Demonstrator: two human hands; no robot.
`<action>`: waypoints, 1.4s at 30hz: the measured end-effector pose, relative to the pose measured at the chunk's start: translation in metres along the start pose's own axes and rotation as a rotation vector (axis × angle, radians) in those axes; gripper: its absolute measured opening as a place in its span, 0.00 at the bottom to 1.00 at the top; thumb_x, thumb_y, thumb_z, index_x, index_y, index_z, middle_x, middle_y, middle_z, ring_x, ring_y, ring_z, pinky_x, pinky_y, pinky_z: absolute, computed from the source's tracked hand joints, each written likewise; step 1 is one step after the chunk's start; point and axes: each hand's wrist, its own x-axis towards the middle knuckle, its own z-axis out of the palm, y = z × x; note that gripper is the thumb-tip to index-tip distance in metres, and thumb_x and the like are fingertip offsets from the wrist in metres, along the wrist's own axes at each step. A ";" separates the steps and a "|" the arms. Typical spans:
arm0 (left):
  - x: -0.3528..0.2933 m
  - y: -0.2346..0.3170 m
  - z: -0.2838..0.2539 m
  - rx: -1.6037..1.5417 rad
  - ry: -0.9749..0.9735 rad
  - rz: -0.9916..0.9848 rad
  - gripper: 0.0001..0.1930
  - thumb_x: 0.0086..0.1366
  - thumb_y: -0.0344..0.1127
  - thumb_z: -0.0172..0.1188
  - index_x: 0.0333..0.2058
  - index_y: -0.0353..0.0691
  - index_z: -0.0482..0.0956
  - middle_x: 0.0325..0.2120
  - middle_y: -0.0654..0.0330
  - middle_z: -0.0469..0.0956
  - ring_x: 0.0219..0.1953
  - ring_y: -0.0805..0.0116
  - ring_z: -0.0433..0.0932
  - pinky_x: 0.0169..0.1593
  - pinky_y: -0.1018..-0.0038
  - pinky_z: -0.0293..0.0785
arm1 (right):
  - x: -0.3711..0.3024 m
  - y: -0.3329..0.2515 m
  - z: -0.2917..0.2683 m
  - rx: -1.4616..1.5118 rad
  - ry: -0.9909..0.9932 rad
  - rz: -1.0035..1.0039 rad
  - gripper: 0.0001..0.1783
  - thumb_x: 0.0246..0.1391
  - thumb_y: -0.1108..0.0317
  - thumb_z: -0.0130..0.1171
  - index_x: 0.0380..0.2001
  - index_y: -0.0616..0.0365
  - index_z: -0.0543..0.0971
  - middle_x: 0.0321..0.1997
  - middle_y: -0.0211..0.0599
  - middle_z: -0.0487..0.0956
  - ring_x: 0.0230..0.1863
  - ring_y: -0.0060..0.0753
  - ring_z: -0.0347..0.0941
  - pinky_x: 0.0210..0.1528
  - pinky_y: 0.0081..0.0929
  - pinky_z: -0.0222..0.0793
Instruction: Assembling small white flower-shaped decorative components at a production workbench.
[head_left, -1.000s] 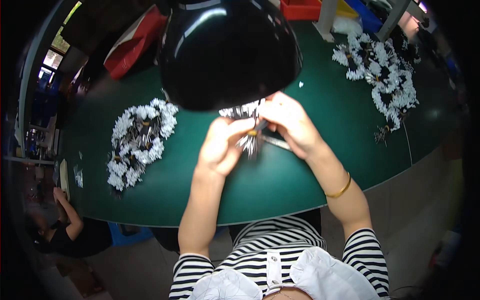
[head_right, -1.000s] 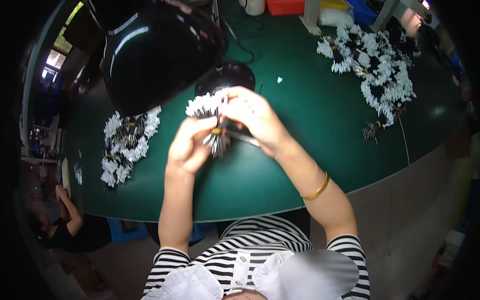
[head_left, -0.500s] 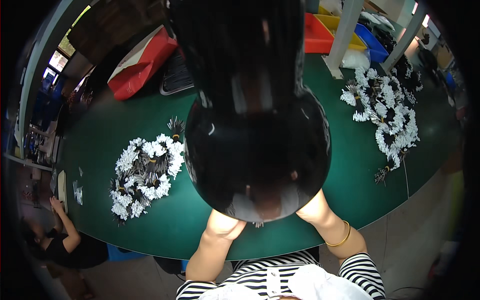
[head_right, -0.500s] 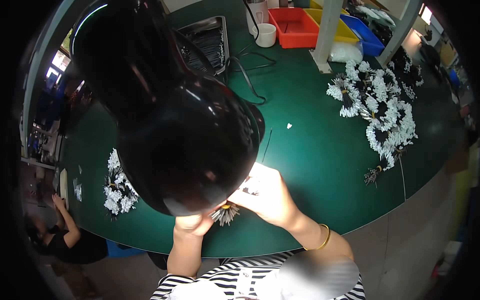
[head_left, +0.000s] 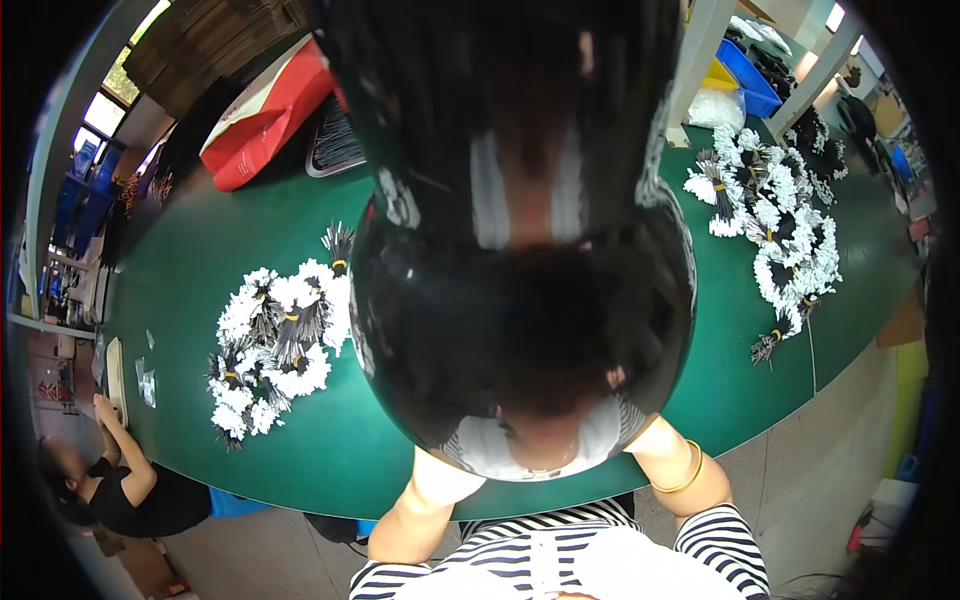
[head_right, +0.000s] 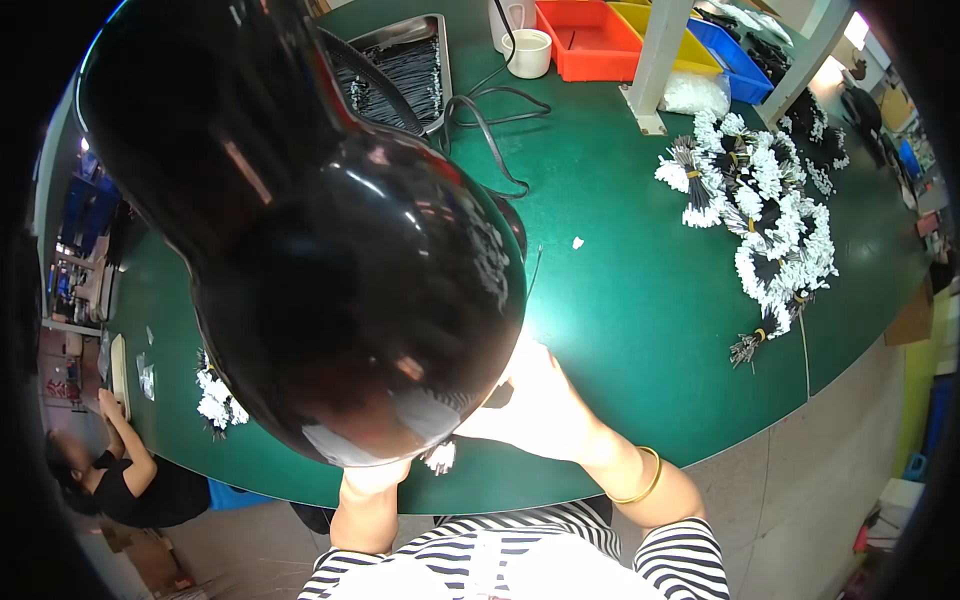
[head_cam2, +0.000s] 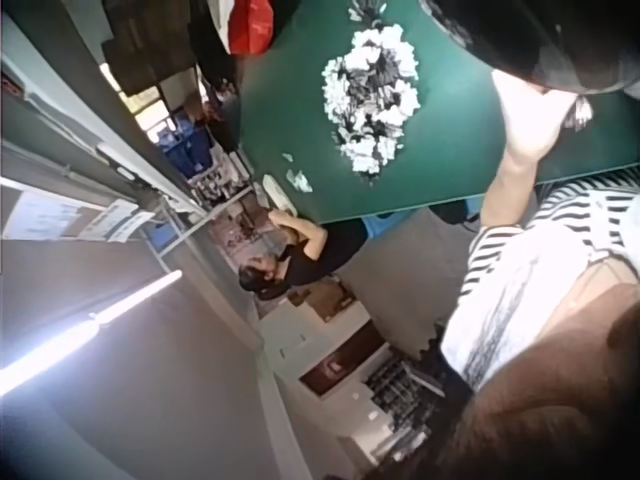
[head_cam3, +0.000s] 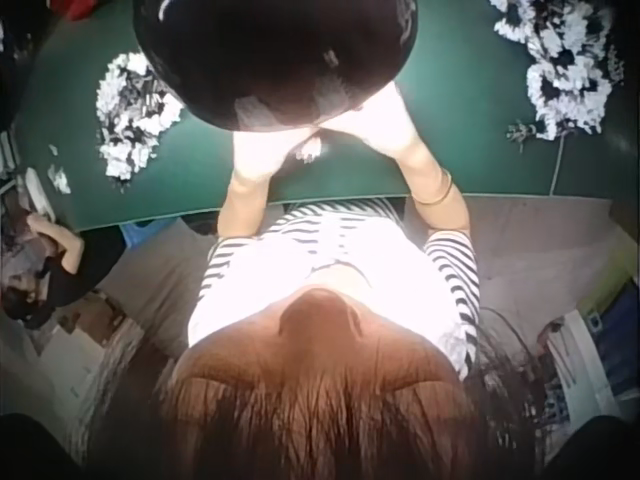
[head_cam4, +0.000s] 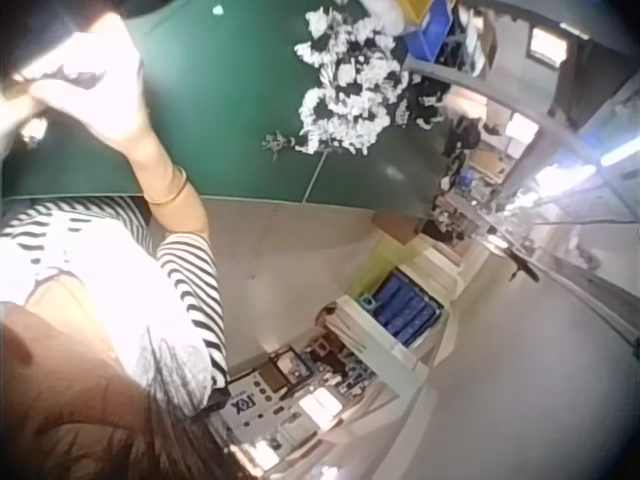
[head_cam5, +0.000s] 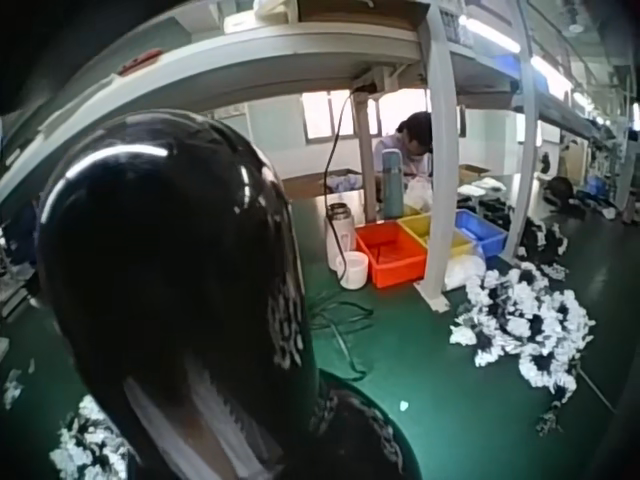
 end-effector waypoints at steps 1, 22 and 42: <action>-0.003 0.000 0.001 0.016 -0.007 0.012 0.25 0.56 0.26 0.53 0.53 0.35 0.57 0.50 0.52 0.62 0.50 0.59 0.66 0.52 0.66 0.64 | -0.002 -0.001 0.002 -0.004 -0.010 0.068 0.35 0.35 0.67 0.68 0.49 0.62 0.64 0.45 0.37 0.71 0.42 0.26 0.69 0.36 0.22 0.68; -0.004 0.005 0.005 0.009 -0.065 0.159 0.32 0.58 0.31 0.53 0.58 0.34 0.48 0.55 0.50 0.56 0.55 0.57 0.60 0.57 0.63 0.58 | -0.007 0.028 -0.012 -0.155 -0.081 0.079 0.25 0.39 0.69 0.61 0.44 0.64 0.70 0.42 0.42 0.73 0.40 0.32 0.68 0.45 0.27 0.64; -0.003 -0.001 0.007 0.254 -0.008 0.086 0.33 0.51 0.22 0.58 0.55 0.33 0.53 0.50 0.53 0.63 0.50 0.65 0.66 0.53 0.70 0.63 | -0.006 0.027 -0.003 -0.173 0.030 0.170 0.21 0.43 0.68 0.57 0.43 0.64 0.71 0.39 0.45 0.74 0.39 0.38 0.71 0.43 0.28 0.65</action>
